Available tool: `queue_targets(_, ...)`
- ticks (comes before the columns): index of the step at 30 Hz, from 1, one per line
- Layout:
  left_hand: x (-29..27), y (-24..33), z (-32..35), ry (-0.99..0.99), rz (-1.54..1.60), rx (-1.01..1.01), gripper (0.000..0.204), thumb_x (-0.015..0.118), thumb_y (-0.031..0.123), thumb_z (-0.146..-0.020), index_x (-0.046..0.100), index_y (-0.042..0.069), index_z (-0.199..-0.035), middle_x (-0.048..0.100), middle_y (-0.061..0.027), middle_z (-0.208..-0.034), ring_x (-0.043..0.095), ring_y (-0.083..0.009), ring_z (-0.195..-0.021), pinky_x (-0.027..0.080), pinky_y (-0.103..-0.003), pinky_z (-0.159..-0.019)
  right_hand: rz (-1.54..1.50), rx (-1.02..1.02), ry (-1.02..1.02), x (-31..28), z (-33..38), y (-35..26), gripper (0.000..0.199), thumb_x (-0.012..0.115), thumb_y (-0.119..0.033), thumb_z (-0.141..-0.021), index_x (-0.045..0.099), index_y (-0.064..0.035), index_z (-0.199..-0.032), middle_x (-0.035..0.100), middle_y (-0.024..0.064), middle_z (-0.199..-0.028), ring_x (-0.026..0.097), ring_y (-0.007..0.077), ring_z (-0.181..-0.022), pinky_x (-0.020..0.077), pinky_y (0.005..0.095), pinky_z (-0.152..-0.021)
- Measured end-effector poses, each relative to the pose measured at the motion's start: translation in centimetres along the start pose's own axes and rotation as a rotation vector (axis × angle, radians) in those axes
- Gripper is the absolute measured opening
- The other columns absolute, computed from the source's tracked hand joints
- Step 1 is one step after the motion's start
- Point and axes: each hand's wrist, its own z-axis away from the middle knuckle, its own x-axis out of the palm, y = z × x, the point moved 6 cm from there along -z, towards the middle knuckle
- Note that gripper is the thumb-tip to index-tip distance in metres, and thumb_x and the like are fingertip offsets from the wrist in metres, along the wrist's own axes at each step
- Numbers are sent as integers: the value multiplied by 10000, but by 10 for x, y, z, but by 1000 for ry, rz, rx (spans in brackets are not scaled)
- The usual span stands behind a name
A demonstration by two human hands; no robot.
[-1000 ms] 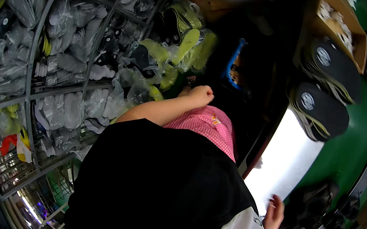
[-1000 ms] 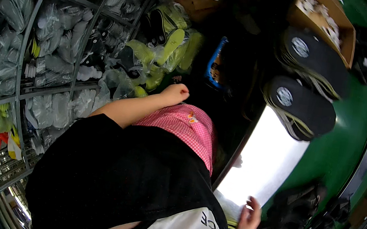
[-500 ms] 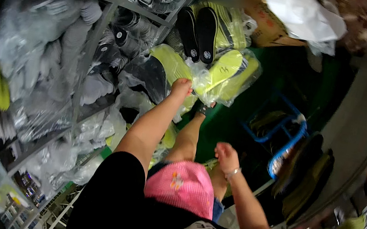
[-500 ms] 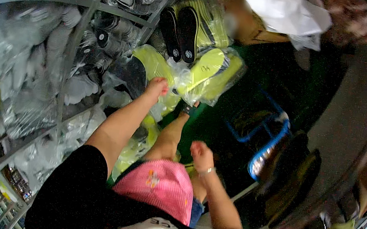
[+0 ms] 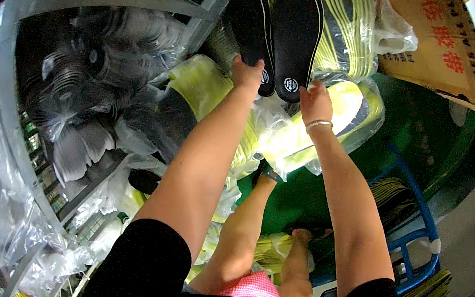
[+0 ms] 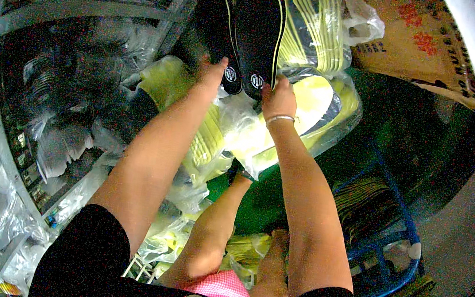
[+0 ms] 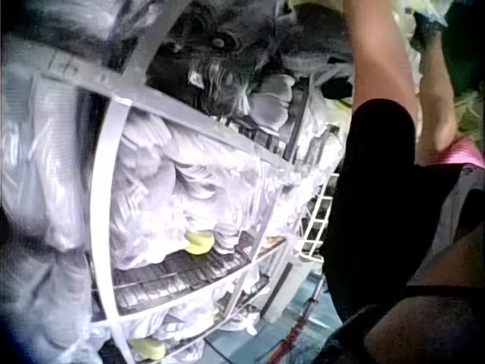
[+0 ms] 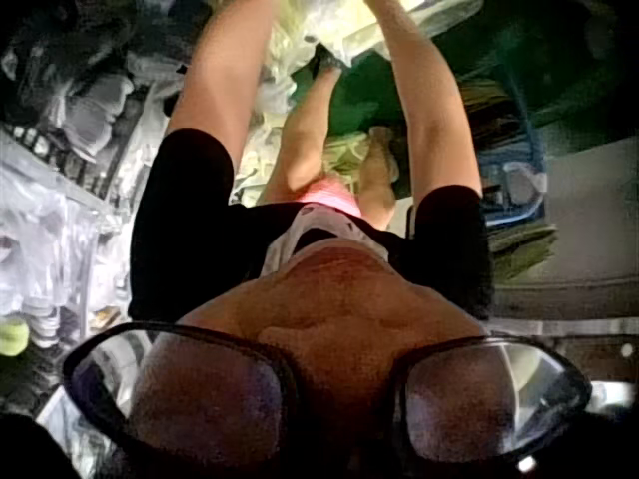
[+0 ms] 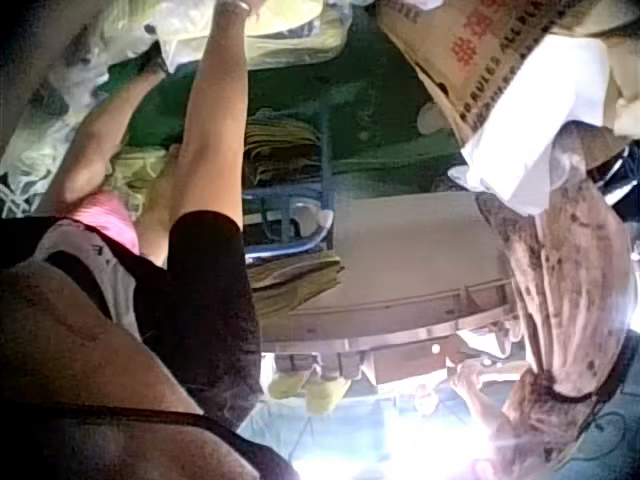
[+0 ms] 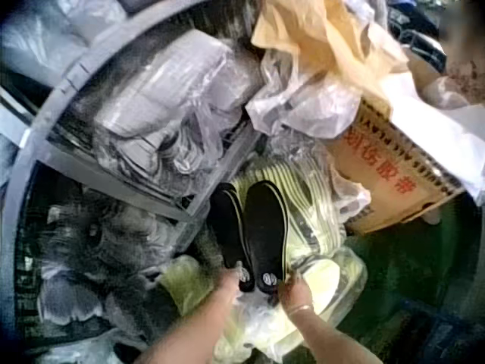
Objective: The person retrieves black shoe insoles from a plastic bag and inserts them into a row of dark hiking shoes on a green conveyor belt. The person handles the shoes and insoles by hand, placing each insole into a shoe and adjusting it.
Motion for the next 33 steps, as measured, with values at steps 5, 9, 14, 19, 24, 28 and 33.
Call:
queue_targets(5,18,57,24,-61,10,-58,843,732,260,-590,271,-35,-1230,420,-231,-1170,438,-337,-1068,357,-345,-912,82,82,-3,0,-19,14,256,556,-240,-736,475,-33,-862,554,194,-844,538,355,-794,439,425,-675)
queue_targets(9,13,46,15,43,-15,-36,851,749,220,-565,275,-3,-1236,440,-234,-1142,451,-326,-1056,383,-365,-890,197,95,-19,0,-24,11,215,537,-231,-735,468,-75,-866,572,162,-788,553,351,-736,444,437,-630)
queue_targets(14,-22,43,18,133,30,-34,619,670,100,-619,354,-2,-1141,520,-182,-1022,502,-305,-953,406,-358,-808,-142,41,133,-29,1,-5,154,519,-171,-765,459,-73,-867,568,179,-739,541,375,-720,426,446,-608)
queue_targets(19,-46,119,83,-119,446,-114,445,540,34,-707,364,12,-1116,487,-117,-1079,462,-242,-980,344,-334,-848,-812,25,177,-85,62,-21,100,505,-63,-808,426,-40,-865,478,62,-719,431,138,-664,386,253,-620)
queue_targets(24,-110,260,291,-695,731,-94,528,455,18,-786,252,120,-1262,366,-72,-1248,400,-254,-1103,360,-428,-898,-819,294,-169,-173,208,-89,426,515,-16,-776,325,-83,-1151,455,17,-739,438,72,-666,376,214,-553)
queue_targets(28,-162,319,448,-835,587,-96,445,444,-28,-770,311,10,-1193,400,-112,-1198,399,-233,-1088,302,-364,-931,-1307,120,-244,-259,324,-114,554,493,54,-783,275,-84,-1273,510,42,-1066,478,107,-939,406,250,-796)
queue_targets(33,-167,402,579,-1239,531,256,407,438,-82,-748,381,6,-1141,407,-113,-1195,394,-221,-1084,261,-357,-953,-985,-118,91,-430,462,-142,354,476,-13,-822,433,-6,-1174,531,52,-1063,461,110,-986,360,270,-881)
